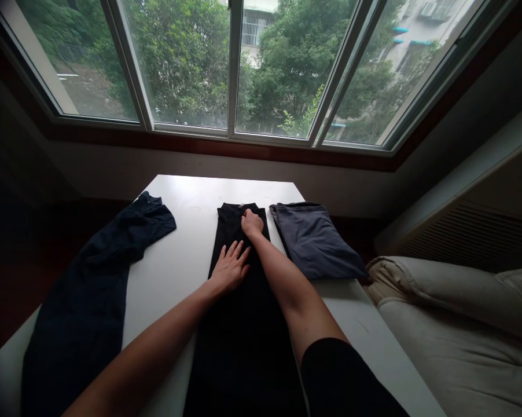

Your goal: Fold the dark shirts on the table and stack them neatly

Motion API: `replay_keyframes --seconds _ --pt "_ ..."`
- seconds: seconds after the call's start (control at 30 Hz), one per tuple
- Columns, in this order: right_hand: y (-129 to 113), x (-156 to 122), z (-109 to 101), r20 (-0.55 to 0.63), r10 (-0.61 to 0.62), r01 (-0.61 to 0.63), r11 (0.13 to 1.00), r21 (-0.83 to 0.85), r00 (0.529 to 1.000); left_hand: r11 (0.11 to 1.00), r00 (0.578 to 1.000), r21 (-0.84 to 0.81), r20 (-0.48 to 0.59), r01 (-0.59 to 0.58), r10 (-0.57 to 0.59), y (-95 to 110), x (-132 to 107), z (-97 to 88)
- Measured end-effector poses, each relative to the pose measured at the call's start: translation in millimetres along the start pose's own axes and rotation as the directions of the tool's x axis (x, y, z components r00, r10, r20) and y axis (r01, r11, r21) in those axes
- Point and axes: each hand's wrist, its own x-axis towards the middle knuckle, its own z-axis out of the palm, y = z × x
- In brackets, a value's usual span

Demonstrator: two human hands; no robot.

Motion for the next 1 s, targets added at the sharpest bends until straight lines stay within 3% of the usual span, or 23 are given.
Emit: replay_keyframes --seconds 0.1,0.17,0.23,0.3,0.4,0.5,0.6,0.77,0.9,1.0 --pt "7 -3 0 -0.03 -0.044 0.042 0.998 -0.052 0.999 0.999 0.999 0.005 -0.028 -0.044 0.044 -1 0 -0.1" --pt "9 -7 2 -0.117 -0.12 0.113 0.991 -0.067 0.986 0.999 0.998 0.01 -0.038 -0.048 0.049 -2 0 0.5" --pt "12 -14 3 -0.188 -0.216 0.199 0.974 -0.106 0.958 1.0 0.999 0.019 -0.047 -0.008 0.009 -3 0 1.6" --pt "16 -23 0 -0.166 -0.252 0.231 0.963 -0.136 0.953 0.999 0.999 0.029 -0.038 0.03 -0.029 -3 0 2.2" --pt "29 -40 -12 -0.129 -0.22 0.207 0.973 -0.103 0.967 0.999 1.0 0.032 0.005 0.015 -0.016 -4 0 0.4" --pt "52 -69 -32 -0.168 -0.32 0.325 0.946 0.002 0.933 1.0 1.0 0.023 0.028 0.002 -0.003 -4 -2 -5.6" --pt "84 -126 -53 -0.157 -0.459 0.477 0.872 0.111 0.875 0.999 0.999 0.018 0.024 -0.03 0.03 -1 -5 -13.4" --pt "131 -265 -77 -0.059 -0.608 0.606 0.769 0.204 0.792 0.97 0.964 -0.015 0.116 -0.241 0.241 15 -24 -18.7" --pt "157 -356 -90 0.069 -0.743 0.73 0.668 0.144 0.666 0.944 0.93 -0.05 0.162 -0.327 0.331 29 -65 -22.9" --pt "167 -397 -101 0.124 -0.76 0.755 0.649 0.092 0.638 0.913 0.888 -0.099 0.209 -0.396 0.409 35 -106 -34.4"
